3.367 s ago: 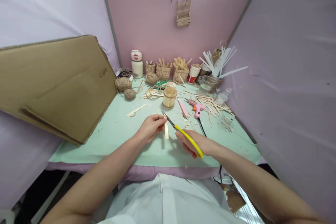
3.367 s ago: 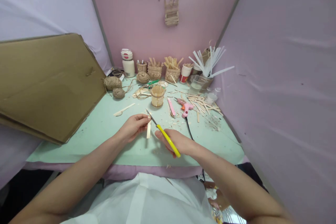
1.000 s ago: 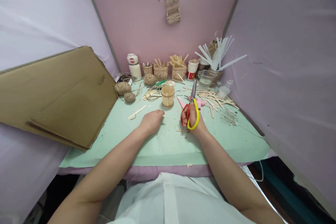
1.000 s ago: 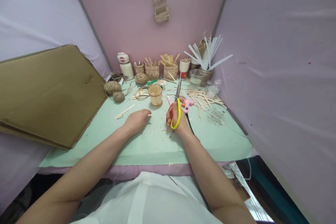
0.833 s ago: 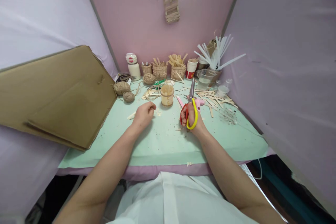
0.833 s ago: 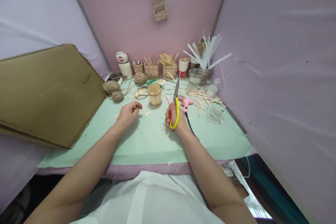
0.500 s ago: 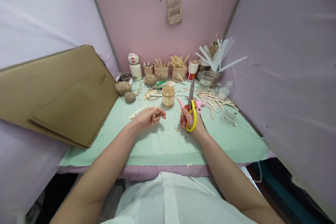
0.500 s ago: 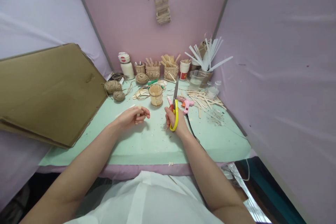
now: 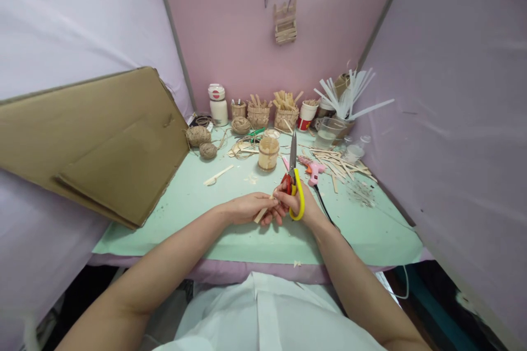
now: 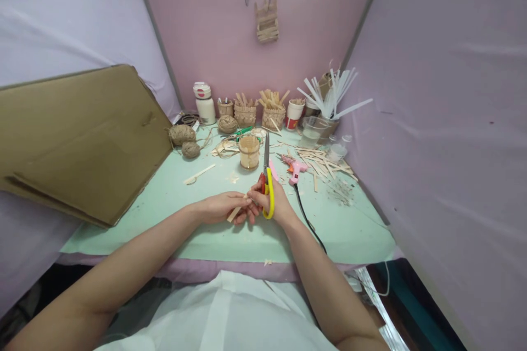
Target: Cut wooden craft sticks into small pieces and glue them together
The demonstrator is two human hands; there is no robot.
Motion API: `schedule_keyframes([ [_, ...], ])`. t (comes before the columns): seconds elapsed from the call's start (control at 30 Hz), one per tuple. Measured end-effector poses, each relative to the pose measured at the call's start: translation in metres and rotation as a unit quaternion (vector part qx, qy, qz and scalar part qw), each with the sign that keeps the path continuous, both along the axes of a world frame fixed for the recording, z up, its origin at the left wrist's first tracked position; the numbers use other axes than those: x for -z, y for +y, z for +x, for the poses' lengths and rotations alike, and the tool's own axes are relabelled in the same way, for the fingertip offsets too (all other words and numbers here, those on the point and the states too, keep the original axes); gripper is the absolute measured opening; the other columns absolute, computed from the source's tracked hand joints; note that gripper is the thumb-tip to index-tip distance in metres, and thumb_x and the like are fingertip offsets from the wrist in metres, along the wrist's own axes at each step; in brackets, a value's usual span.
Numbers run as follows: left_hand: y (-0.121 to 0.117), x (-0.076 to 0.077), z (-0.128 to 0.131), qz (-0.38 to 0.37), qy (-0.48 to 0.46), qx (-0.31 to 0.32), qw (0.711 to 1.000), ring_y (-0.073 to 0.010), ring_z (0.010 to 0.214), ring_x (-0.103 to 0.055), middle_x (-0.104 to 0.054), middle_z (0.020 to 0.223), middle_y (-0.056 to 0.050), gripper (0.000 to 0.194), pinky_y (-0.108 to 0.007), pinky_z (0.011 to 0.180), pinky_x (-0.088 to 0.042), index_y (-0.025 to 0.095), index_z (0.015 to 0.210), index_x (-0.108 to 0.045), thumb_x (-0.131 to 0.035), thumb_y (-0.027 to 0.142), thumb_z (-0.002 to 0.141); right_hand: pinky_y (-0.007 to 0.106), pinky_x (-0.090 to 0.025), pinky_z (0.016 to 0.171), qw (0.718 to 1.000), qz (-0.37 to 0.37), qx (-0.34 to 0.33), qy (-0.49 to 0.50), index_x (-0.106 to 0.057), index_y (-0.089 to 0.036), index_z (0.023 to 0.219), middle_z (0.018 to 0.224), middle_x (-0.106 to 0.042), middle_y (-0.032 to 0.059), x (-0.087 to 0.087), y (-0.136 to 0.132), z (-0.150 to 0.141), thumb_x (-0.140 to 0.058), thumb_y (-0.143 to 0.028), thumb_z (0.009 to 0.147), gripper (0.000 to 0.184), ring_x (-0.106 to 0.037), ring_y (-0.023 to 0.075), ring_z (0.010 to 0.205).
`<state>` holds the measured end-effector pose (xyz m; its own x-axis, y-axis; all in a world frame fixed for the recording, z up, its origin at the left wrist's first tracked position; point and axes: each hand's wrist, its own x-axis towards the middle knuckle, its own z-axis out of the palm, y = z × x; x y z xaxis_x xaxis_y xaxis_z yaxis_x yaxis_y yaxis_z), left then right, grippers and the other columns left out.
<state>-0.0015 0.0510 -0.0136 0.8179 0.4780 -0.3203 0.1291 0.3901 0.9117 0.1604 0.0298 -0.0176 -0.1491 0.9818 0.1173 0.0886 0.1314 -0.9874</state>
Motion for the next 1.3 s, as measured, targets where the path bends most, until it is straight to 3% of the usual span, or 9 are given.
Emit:
schedule_keyframes([
  [0.1, 0.001, 0.000, -0.001, 0.010, 0.002, -0.032, 0.999, -0.0135, 0.069, -0.057, -0.066, 0.083, -0.010, 0.038, -0.028, 0.066, -0.042, 0.011, 0.087, -0.064, -0.061, 0.047, 0.074, 0.021, -0.037, 0.037, 0.999, -0.017, 0.036, -0.012, -0.042, -0.020, 0.071, 0.057, -0.055, -0.0049, 0.002, 0.001, 0.004, -0.063, -0.029, 0.068, 0.023, -0.045, 0.0080, 0.038],
  [0.17, 0.002, -0.002, -0.002, 0.058, -0.004, -0.079, 0.995, -0.0138, 0.075, -0.058, -0.065, 0.086, -0.008, 0.035, -0.027, 0.070, -0.042, 0.013, 0.088, -0.063, -0.064, 0.045, 0.072, 0.021, -0.037, 0.035, 0.998, -0.022, 0.054, -0.018, -0.042, -0.020, 0.071, 0.054, -0.052, -0.0057, 0.001, -0.001, 0.007, -0.063, -0.031, 0.067, 0.024, -0.044, 0.0084, 0.036],
  [0.3, 0.005, -0.004, -0.003, 0.179, 0.011, -0.132, 0.975, -0.0096, 0.063, -0.051, -0.061, 0.071, -0.001, 0.031, -0.021, 0.057, -0.036, 0.013, 0.081, -0.063, -0.068, 0.041, 0.069, 0.021, -0.036, 0.034, 0.997, -0.020, 0.076, -0.026, -0.042, -0.021, 0.073, 0.055, -0.052, -0.0055, -0.004, -0.007, 0.006, -0.064, -0.035, 0.068, 0.027, -0.043, 0.0085, 0.036],
  [0.43, 0.007, -0.005, -0.004, 0.189, 0.023, -0.158, 0.969, -0.0072, 0.052, -0.044, -0.054, 0.061, 0.002, 0.032, -0.020, 0.048, -0.030, 0.013, 0.077, -0.062, -0.067, 0.043, 0.068, 0.020, -0.034, 0.035, 0.994, -0.011, 0.089, -0.063, -0.042, -0.020, 0.077, 0.054, -0.049, -0.0060, -0.011, -0.015, 0.006, -0.060, -0.043, 0.073, 0.029, -0.042, 0.0084, 0.037],
  [0.5, 0.007, -0.007, -0.005, 0.178, 0.017, -0.192, 0.965, -0.0072, 0.052, -0.045, -0.056, 0.063, 0.001, 0.031, -0.020, 0.048, -0.031, 0.014, 0.077, -0.061, -0.068, 0.042, 0.067, 0.020, -0.034, 0.036, 0.992, -0.029, 0.076, -0.099, -0.043, -0.020, 0.079, 0.054, -0.049, -0.0054, -0.016, -0.021, 0.012, -0.053, -0.048, 0.078, 0.030, -0.041, 0.0084, 0.038],
  [0.6, 0.008, -0.010, -0.007, 0.156, -0.004, -0.224, 0.962, -0.0074, 0.053, -0.048, -0.058, 0.065, 0.001, 0.030, -0.019, 0.048, -0.033, 0.014, 0.078, -0.061, -0.070, 0.039, 0.064, 0.021, -0.036, 0.038, 0.983, -0.069, -0.009, -0.172, -0.044, -0.019, 0.079, 0.057, -0.051, -0.0036, -0.024, -0.035, 0.024, -0.039, -0.055, 0.085, 0.037, -0.041, 0.0081, 0.038],
  [0.87, 0.006, -0.010, -0.007, 0.162, -0.029, -0.218, 0.962, -0.0071, 0.051, -0.048, -0.057, 0.065, 0.002, 0.028, -0.019, 0.046, -0.034, 0.014, 0.082, -0.060, -0.069, 0.035, 0.065, 0.021, -0.040, 0.041, 0.955, -0.145, -0.109, -0.235, -0.042, -0.019, 0.089, 0.071, -0.053, -0.0015, -0.024, -0.072, 0.030, -0.030, -0.063, 0.086, 0.046, -0.047, 0.0086, 0.045],
  [1.3, 0.004, -0.008, -0.006, 0.177, -0.028, -0.203, 0.963, -0.0081, 0.055, -0.049, -0.057, 0.069, 0.001, 0.028, -0.019, 0.049, -0.037, 0.015, 0.087, -0.059, -0.066, 0.034, 0.067, 0.021, -0.038, 0.037, 0.964, -0.136, -0.110, -0.202, -0.042, -0.020, 0.087, 0.065, -0.051, -0.0041, -0.013, -0.073, 0.021, -0.036, -0.060, 0.086, 0.040, -0.046, 0.0085, 0.039],
])
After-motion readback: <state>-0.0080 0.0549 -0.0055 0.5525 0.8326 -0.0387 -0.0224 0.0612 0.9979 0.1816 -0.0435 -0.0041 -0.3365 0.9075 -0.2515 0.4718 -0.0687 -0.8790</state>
